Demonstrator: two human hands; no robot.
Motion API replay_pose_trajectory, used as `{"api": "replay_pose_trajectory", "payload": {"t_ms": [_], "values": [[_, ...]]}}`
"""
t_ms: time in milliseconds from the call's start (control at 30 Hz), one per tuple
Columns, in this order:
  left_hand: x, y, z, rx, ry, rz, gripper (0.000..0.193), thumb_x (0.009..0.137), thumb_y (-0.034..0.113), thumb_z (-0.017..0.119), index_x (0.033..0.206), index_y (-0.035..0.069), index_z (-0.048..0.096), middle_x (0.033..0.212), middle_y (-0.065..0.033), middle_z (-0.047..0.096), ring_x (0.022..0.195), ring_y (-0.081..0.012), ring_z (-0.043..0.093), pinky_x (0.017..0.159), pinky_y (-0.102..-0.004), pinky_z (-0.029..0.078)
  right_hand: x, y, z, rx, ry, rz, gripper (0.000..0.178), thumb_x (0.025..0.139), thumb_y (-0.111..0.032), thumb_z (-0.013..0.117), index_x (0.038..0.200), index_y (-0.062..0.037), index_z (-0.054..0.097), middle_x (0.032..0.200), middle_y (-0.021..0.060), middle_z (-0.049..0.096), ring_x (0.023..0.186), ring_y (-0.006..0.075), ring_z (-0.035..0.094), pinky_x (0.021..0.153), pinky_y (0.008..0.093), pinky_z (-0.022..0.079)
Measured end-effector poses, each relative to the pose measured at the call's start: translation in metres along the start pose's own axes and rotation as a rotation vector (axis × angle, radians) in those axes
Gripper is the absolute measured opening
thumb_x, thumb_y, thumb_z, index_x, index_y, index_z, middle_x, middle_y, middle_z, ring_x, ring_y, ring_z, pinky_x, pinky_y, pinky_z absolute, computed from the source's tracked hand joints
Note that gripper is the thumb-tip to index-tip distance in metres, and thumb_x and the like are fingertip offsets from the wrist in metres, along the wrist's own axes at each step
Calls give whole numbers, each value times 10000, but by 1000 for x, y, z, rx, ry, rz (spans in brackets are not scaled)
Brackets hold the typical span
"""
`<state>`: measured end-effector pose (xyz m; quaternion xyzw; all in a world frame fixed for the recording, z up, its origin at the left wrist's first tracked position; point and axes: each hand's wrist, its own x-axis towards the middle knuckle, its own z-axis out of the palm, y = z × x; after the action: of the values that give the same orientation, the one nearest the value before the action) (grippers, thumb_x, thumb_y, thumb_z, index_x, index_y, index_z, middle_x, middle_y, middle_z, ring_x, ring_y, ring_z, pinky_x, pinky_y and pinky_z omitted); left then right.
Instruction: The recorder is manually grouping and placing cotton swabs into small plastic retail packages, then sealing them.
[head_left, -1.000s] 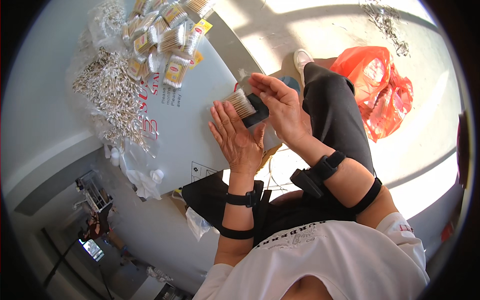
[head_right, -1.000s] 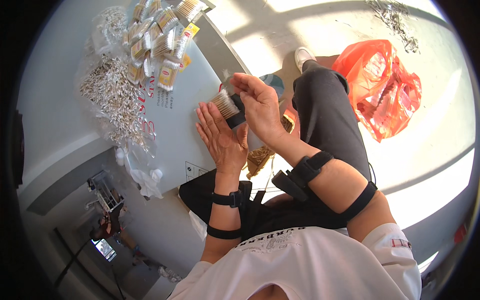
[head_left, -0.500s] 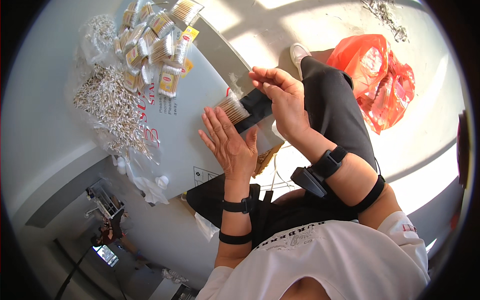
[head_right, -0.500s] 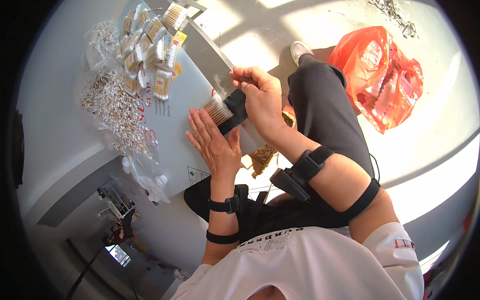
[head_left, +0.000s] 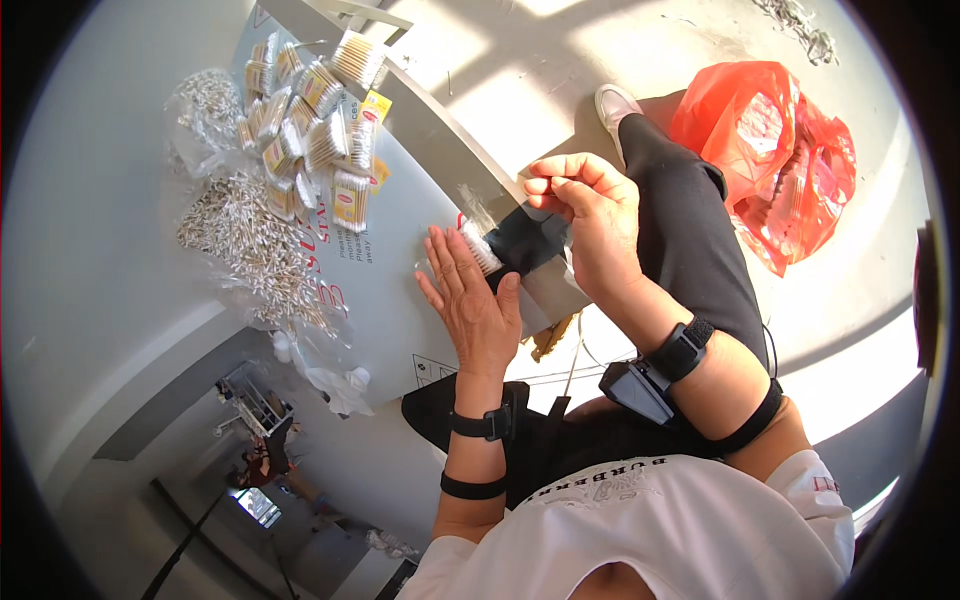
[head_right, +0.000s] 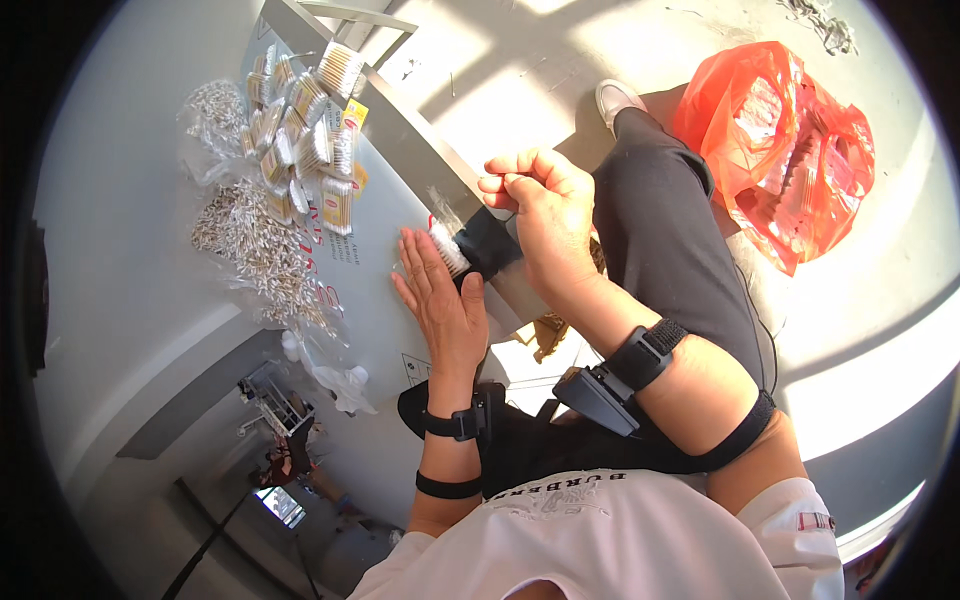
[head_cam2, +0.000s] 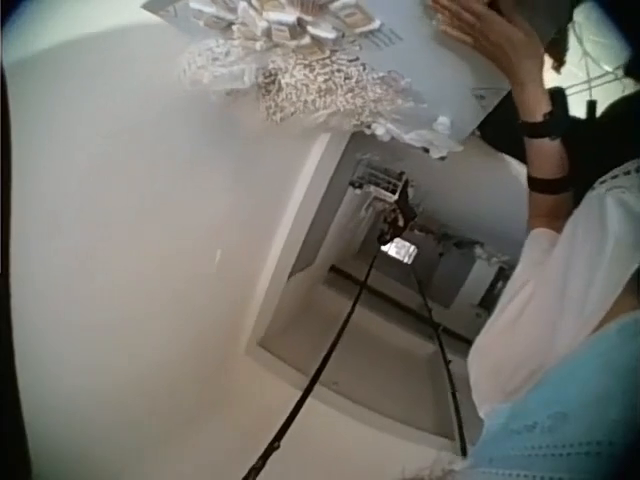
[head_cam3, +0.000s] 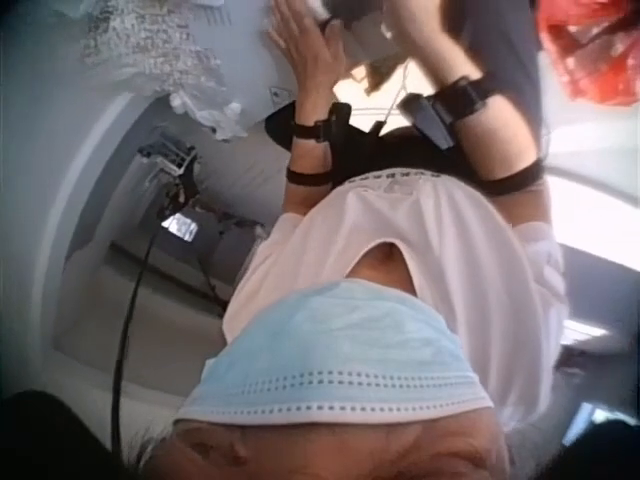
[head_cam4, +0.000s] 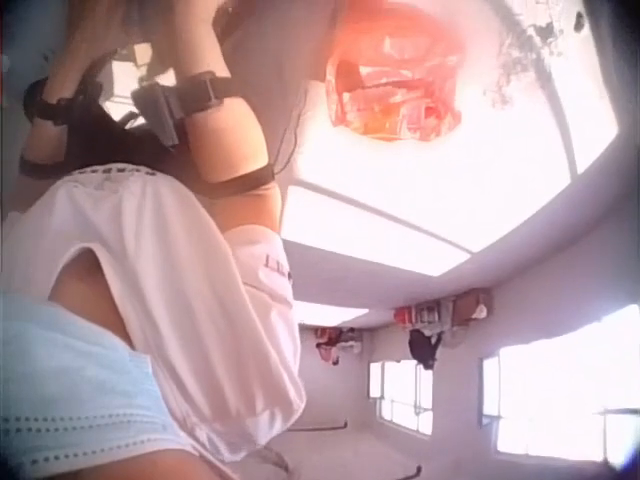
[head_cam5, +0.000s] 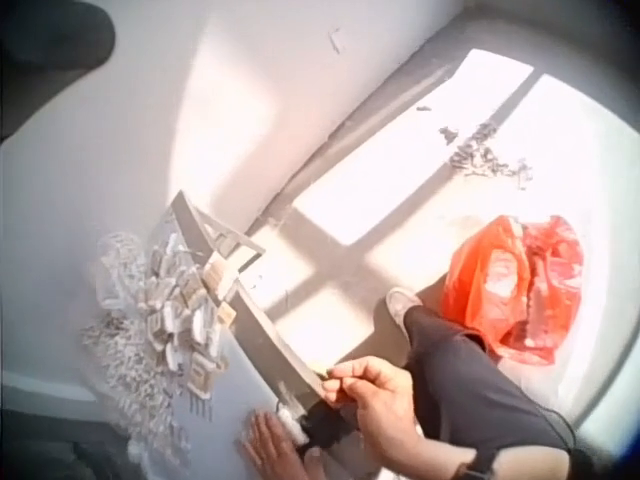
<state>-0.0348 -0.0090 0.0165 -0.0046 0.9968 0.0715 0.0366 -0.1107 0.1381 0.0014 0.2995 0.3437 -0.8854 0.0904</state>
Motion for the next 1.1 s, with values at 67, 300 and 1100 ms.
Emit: {"api": "replay_pose_trajectory", "payload": {"t_ms": [67,300,1100], "values": [[11,-2,-13,-115,-49,-47,805,939,535,407,1470,-21,168,1538,-217,161,1434,-372,123,1134,-546,46,3,-2,-2,31,-11,20,167,877,51,458,927,55,617,863,112,662,762,149,632,748,273,521],[176,-46,-58,-154,205,213,437,881,27,535,1310,-13,463,1364,-225,459,1291,-376,413,1078,-420,332,6,-12,0,96,-6,57,171,884,58,459,920,38,625,885,103,663,730,126,617,689,253,513],[255,-64,-79,-1111,-237,-218,315,714,-76,737,973,4,576,873,-68,645,753,-151,624,688,-287,536,8,-14,4,10,-137,130,83,870,-39,569,891,-20,647,845,21,661,687,71,570,647,214,448]]}}
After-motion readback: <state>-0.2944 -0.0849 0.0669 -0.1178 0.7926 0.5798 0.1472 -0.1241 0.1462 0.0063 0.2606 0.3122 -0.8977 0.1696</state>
